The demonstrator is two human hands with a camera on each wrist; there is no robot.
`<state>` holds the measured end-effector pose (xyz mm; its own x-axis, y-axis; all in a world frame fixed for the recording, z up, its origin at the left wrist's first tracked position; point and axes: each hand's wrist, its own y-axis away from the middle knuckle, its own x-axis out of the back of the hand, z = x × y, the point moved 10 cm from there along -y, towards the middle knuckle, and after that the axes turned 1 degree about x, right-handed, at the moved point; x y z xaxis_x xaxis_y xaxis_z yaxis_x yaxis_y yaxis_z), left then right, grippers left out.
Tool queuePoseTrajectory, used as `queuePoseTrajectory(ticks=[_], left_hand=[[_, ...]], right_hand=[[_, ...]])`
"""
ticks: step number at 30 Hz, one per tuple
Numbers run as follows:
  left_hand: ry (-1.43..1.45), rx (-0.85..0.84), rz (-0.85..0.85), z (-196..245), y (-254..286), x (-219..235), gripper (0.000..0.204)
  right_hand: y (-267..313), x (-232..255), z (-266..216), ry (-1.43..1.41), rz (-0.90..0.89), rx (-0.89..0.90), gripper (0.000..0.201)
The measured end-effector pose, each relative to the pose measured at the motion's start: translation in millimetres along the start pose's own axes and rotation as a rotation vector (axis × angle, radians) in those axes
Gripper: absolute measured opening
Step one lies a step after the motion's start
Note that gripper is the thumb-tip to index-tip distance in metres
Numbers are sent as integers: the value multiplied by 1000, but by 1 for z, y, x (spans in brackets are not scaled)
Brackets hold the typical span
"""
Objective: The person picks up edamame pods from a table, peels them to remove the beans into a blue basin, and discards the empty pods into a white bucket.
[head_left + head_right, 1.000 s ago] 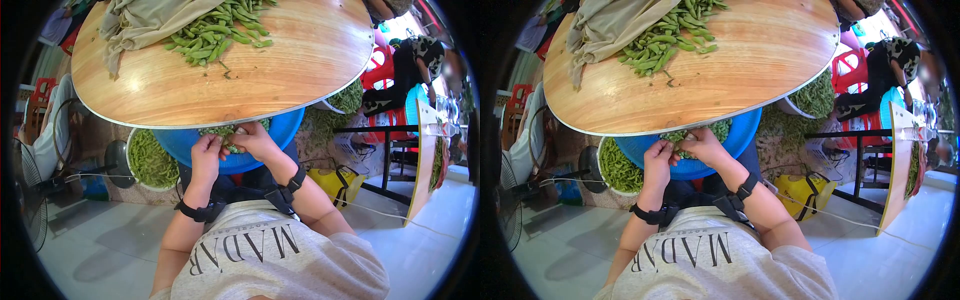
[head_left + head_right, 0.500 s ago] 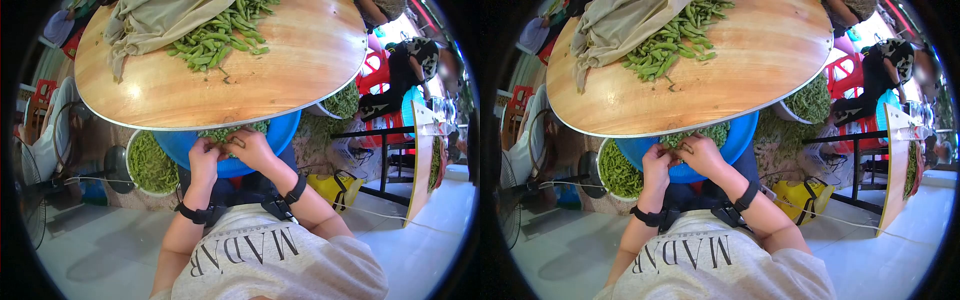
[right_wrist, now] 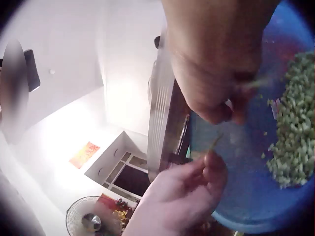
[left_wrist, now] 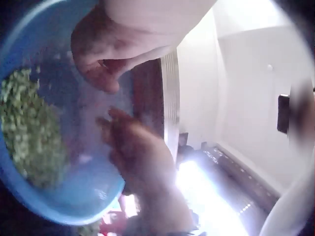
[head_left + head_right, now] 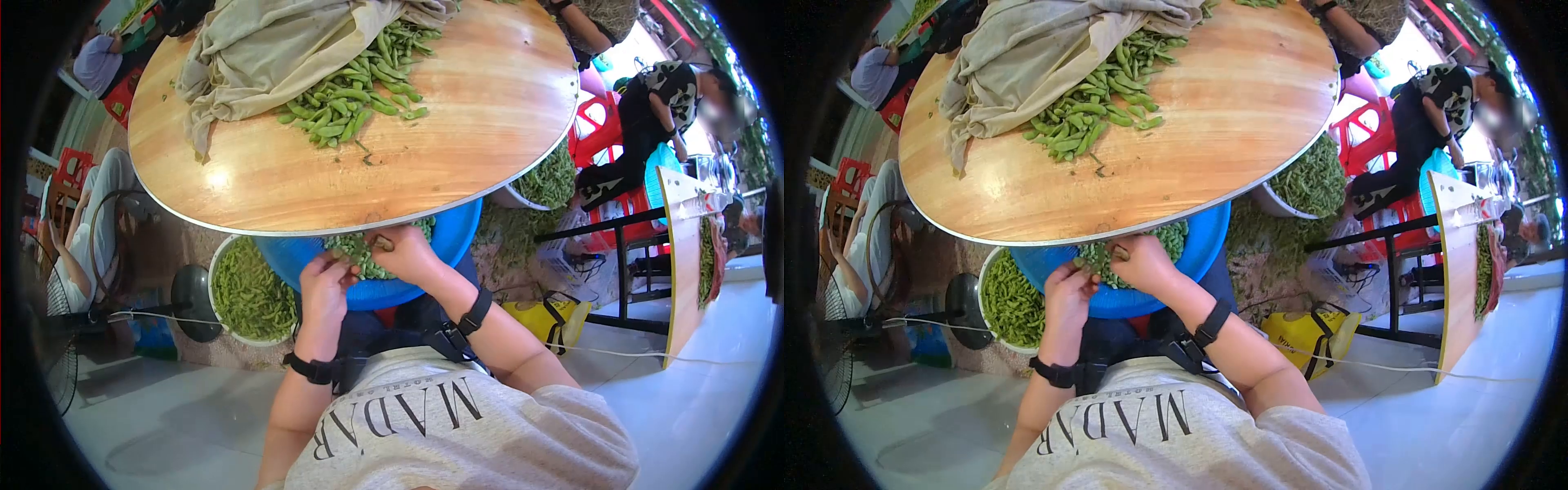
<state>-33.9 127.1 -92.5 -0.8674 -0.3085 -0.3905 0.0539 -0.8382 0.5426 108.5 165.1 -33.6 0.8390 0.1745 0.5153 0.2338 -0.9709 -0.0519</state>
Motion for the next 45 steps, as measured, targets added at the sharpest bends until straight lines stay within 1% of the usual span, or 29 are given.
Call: queuePoseTrajectory(ticks=[1, 2, 3, 4, 5, 6, 7, 8, 9, 10, 11, 12, 13, 14, 15, 16, 18, 19, 21, 22, 24, 26, 29, 32, 33, 36, 39, 42, 45], left_hand=[[-58, -61, 24, 12, 3, 6, 16], [-166, -131, 116, 23, 4, 26, 16], [-228, -228, 151, 38, 5, 43, 15], [-282, -312, 217, 57, 13, 59, 14], [-343, -354, 330, 70, 19, 83, 13], [-491, -449, 402, 89, 29, 101, 14], [-568, -427, 445, 90, 26, 134, 19], [-1098, -610, 547, 110, 36, 146, 27], [-1343, -585, 658, 113, 41, 155, 30], [-1592, -546, 766, 117, 44, 158, 33], [-1615, -516, 680, 117, 38, 160, 34], [-1639, -484, 590, 118, 34, 159, 34], [-1662, -447, 499, 119, 33, 156, 35], [-1397, -370, 408, 122, 35, 145, 33], [-1130, -296, 318, 128, 38, 115, 31], [-862, -225, 227, 130, 40, 87, 29], [-682, -291, 58, 144, 50, 39, 26], [-591, -323, -26, 151, 53, 18, 24], [-536, -346, -115, 161, 56, -9, 22], [-509, -351, -158, 165, 56, -22, 21], [-536, -378, -166, 173, 51, -48, 24], [-614, -409, -198, 179, 41, -74, 27], [-538, -430, -242, 176, 32, -112, 25], [-619, -222, -408, 144, 20, -130, 24], [-574, -204, -426, 136, 18, -130, 23], [-564, -232, -423, 129, 22, -126, 21], [-575, -309, -323, 128, 33, -116, 20], [-788, -639, -269, 138, 52, -120, 21], [-882, -886, -223, 142, 75, -128, 20]], right_hand=[[0, 4, 2, 123, 11, 17, 28], [0, 9, 2, 245, 23, 36, 28], [5, 17, -4, 359, 94, 93, 22], [9, 17, -3, 397, 12, 72, 19], [13, 20, -7, 436, -71, 51, 15], [16, 24, -12, 473, -155, 29, 13], [15, 29, -29, 400, -216, 71, 12], [14, 36, -51, 327, -280, 115, 12], [14, 40, -71, 253, -346, 157, 13], [2, 56, -90, 244, -276, 188, 15], [-17, 75, -105, 237, -202, 220, 17], [-38, 96, -119, 225, -53, 310, 19], [-68, 108, -110, 287, 9, 178, 18], [-94, 120, -111, 361, 129, 239, 18], [-113, 129, -107, 434, 251, 303, 18], [-131, 123, -95, 471, 215, 261, 17], [-158, 113, -74, 545, 135, 175, 16], [-159, 117, -80, 495, 167, 224, 15], [-152, 126, -85, 393, 221, 314, 15], [-146, 131, -91, 356, 213, 343, 14], [-130, 145, -113, 281, 200, 394, 12], [-109, 144, -134, 278, 112, 468, 10], [-79, 133, -150, 192, -8, 513, 10], [-63, 126, -150, 162, -64, 542, 10], [-59, 124, -149, 166, -74, 553, 10], [-57, 136, -122, 11, 46, 373, 10], [-35, 111, -60, -668, -103, -252, 28], [-17, 75, -48, -796, -166, -304, 40], [-10, 63, -56, -785, -153, -282, 41]])
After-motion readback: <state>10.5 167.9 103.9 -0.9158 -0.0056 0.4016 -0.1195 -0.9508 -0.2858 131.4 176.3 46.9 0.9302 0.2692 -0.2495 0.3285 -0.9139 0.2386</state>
